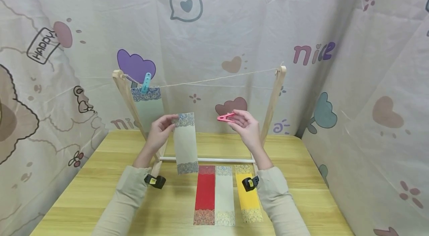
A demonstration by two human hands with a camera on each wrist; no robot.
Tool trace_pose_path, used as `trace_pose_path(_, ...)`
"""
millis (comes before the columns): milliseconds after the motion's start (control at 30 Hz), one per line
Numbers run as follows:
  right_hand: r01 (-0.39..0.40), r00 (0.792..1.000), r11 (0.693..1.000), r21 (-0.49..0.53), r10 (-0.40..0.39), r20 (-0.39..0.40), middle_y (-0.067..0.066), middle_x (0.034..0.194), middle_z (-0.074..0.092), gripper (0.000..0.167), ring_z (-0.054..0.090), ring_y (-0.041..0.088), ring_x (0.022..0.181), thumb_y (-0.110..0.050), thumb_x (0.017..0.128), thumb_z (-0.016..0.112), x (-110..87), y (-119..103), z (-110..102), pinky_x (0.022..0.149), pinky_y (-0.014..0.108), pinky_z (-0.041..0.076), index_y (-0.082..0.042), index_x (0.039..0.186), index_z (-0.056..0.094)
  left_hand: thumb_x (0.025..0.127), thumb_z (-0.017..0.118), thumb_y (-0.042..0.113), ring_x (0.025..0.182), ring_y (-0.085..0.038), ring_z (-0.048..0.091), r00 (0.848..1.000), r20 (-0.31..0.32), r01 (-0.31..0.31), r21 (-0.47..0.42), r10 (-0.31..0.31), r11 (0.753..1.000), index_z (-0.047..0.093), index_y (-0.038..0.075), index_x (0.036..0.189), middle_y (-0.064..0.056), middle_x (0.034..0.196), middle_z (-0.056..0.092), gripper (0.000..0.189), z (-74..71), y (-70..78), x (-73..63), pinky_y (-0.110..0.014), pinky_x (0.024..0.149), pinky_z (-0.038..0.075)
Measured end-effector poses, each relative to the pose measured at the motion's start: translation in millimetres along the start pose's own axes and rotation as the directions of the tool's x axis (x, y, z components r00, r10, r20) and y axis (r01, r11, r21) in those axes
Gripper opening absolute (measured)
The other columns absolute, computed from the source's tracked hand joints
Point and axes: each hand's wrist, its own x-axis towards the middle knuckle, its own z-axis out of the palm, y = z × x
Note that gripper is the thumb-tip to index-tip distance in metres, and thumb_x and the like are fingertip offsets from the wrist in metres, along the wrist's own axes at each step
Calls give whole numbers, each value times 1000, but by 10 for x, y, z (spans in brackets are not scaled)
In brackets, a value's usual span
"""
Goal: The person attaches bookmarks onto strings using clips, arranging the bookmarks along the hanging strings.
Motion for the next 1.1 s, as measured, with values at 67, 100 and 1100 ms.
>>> trace_pose_path(67,10,1000,1000,-11,-10,12,32,105,52,40,60,12,90,23,72,57,23,-11,44,77,24,48,22,110,47,86,49,-9,70,-16,44,1000,-1,-5,2,5,1000,57,-6,109,-18,92,56,25,-7,13,5,-18,54,37)
trace_pose_path(100,16,1000,1000,-16,-15,19,33,105,51,39,60,12,90,23,72,58,36,-15,65,77,24,48,22,109,46,86,50,-9,70,-16,45,1000,-2,-4,6,4,1000,57,-5,109,-17,92,56,25,-9,19,9,-18,54,38)
trace_pose_path(1100,208,977,949,-237,-188,105,18,88,61,33,61,12,75,12,67,70,618,-363,535,62,19,49,12,99,60,81,52,-15,72,-15,54,983,-125,-125,57,132,990,61,-8,98,-19,99,62,20,12,244,183,-15,58,43)
